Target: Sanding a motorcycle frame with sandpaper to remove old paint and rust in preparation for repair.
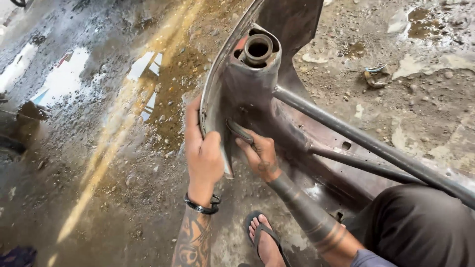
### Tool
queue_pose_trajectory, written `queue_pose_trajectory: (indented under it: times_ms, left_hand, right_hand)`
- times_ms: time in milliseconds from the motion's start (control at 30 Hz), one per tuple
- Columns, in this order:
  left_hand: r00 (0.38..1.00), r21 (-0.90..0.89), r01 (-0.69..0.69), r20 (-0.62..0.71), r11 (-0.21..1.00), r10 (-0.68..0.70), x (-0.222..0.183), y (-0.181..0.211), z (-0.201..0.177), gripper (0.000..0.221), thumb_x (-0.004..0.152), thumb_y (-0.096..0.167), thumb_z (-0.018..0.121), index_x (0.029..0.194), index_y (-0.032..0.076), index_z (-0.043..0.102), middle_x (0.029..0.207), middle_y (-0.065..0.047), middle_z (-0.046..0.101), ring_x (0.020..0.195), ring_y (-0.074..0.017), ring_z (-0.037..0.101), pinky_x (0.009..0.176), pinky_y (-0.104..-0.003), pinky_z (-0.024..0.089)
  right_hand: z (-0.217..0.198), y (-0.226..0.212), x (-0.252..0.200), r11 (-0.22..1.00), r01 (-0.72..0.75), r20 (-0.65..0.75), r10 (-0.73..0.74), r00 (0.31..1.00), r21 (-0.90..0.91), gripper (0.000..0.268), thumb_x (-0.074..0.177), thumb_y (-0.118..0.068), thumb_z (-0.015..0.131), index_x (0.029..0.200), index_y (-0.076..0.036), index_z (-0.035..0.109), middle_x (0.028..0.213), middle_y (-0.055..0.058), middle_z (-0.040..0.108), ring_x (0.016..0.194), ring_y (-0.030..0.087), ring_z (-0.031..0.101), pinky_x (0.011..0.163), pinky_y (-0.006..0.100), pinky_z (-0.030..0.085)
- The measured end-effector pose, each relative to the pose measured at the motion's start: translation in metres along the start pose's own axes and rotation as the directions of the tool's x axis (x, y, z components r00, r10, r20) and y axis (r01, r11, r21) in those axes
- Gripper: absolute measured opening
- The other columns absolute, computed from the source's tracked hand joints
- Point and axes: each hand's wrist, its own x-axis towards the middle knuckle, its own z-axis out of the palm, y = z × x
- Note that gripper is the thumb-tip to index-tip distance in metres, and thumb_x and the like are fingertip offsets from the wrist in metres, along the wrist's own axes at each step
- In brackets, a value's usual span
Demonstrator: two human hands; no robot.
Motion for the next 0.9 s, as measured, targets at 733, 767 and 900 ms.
queue_pose_trajectory:
  times_ms: [733,767,900]
  left_hand:
    - [1.000,0.037,0.013,-0.011,0.999,-0.012,-0.005,0.004,0.002,0.074,0.069,-0.004,0.038,0.142,0.002,0.049,0.124,-0.019,0.062,0.112,-0.0322,0.061,0.106,-0.054,0.048]
    - [1.000,0.051,-0.012,0.001,0.999,0.012,-0.002,0.003,-0.001,0.074,0.068,-0.004,0.038,0.141,0.002,0.050,0.125,-0.021,0.061,0.113,-0.0331,0.059,0.105,-0.057,0.047]
    - [0.999,-0.008,-0.034,0.010,0.999,0.034,0.002,0.008,-0.001,0.075,0.067,-0.002,0.037,0.141,0.003,0.049,0.125,-0.022,0.060,0.117,-0.0362,0.059,0.107,-0.061,0.046]
  right_hand:
    - [-0.026,0.022,-0.032,0.958,-0.077,0.149,0.122,0.981,-0.276,0.025,0.089,-0.005,0.068,0.110,0.007,0.074,0.097,0.029,0.076,0.098,0.054,0.068,0.083,0.062,0.057]
    - [-0.016,0.000,-0.011,0.983,-0.037,0.077,0.052,0.996,-0.178,0.021,0.091,-0.011,0.071,0.109,-0.001,0.077,0.095,0.022,0.078,0.097,0.044,0.072,0.081,0.054,0.059]
    - [-0.010,-0.027,0.024,0.992,0.119,-0.014,-0.120,0.993,-0.046,0.017,0.098,-0.016,0.070,0.112,-0.010,0.078,0.090,0.011,0.079,0.094,0.029,0.077,0.079,0.040,0.060]
